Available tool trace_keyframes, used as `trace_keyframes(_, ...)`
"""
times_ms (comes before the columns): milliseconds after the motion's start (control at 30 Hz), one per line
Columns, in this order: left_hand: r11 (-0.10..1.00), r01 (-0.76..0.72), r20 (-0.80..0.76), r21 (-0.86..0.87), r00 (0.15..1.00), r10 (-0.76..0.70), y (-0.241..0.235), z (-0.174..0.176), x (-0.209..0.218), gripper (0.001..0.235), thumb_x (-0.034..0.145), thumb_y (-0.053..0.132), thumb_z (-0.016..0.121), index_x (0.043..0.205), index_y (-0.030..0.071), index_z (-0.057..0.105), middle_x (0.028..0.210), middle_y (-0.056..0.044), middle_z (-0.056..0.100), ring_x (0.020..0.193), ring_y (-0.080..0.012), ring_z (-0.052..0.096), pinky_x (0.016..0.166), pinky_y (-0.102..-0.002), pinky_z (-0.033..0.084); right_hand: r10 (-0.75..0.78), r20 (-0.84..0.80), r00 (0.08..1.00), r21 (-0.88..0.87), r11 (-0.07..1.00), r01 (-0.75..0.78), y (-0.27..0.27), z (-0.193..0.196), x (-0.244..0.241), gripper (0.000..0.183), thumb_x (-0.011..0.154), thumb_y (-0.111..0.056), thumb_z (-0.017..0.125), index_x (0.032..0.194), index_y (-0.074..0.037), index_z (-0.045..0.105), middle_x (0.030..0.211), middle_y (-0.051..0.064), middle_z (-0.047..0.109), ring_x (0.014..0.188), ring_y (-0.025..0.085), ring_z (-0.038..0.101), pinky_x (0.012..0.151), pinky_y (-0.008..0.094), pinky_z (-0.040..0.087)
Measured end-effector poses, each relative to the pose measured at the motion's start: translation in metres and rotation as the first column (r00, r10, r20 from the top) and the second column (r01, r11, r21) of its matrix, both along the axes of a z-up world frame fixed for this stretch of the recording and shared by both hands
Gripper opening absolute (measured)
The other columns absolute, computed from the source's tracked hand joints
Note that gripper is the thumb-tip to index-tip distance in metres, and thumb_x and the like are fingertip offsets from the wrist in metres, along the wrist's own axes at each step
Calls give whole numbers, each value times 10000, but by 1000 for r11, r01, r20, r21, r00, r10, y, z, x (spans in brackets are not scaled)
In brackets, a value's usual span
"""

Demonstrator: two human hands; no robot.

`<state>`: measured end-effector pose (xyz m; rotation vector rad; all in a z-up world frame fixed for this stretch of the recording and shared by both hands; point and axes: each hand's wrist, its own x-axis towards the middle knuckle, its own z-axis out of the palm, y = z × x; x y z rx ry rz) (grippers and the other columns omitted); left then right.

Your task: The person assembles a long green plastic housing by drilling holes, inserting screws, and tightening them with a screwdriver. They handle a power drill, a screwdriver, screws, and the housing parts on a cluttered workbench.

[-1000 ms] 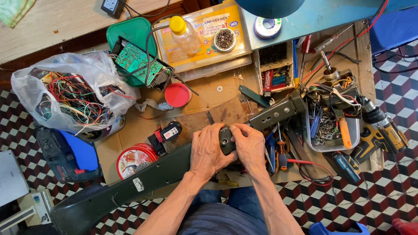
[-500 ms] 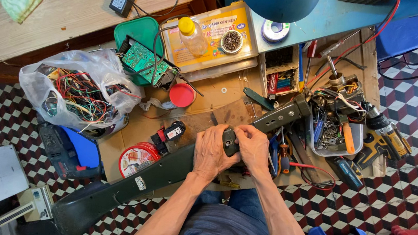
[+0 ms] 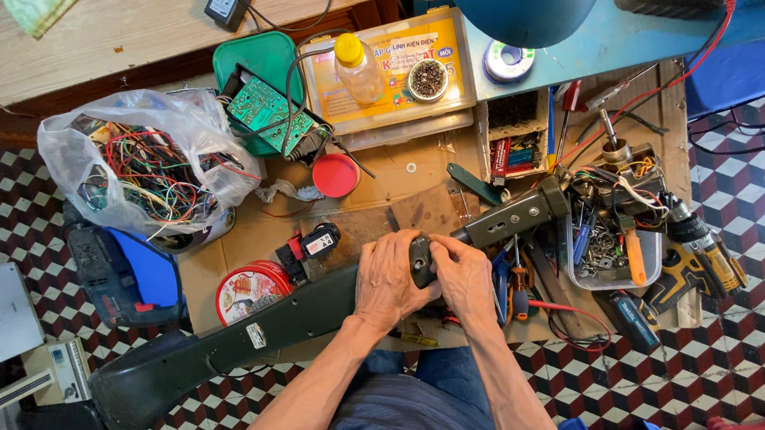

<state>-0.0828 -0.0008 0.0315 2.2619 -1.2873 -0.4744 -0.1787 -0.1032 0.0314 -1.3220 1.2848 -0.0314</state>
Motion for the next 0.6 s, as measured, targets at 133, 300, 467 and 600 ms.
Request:
trace_keyframes(133,1000,2,2,-24,1000,-2,0,1,0,719,654,324,860,1248,47,565,1195,-121,650,1134,-295,605,950,-426,418,39,-13,999,36,999,-39,0,2,-4,370,926,-234,621,1246,-90,737,698,64,668,632,122,596,588,283,490)
trace_keyframes(300,1000,2,13,-5,1000,-2,1,1,0,714,650,322,847,1243,44,565,1180,-124,647,1125,-299,604,951,-425,425,22,33,999,101,995,-25,1,-7,-8,382,933,-207,621,1280,-85,726,690,33,636,612,102,557,557,263,464)
trace_keyframes(467,1000,-9,2,-8,1000,9,3,-1,0,690,703,347,848,1250,40,561,1164,-130,643,1118,-298,606,954,-432,427,-35,91,995,170,985,19,5,-17,-12,373,950,-172,614,1292,-61,712,674,3,626,592,86,543,547,239,454)
trace_keyframes(600,1000,-7,6,-26,1000,7,1,-1,-2,690,679,340,843,1237,43,566,1156,-130,648,1123,-310,608,952,-437,428,-36,145,989,200,980,6,0,-25,-16,371,953,-154,622,1286,-24,721,667,3,610,590,81,530,541,234,441)
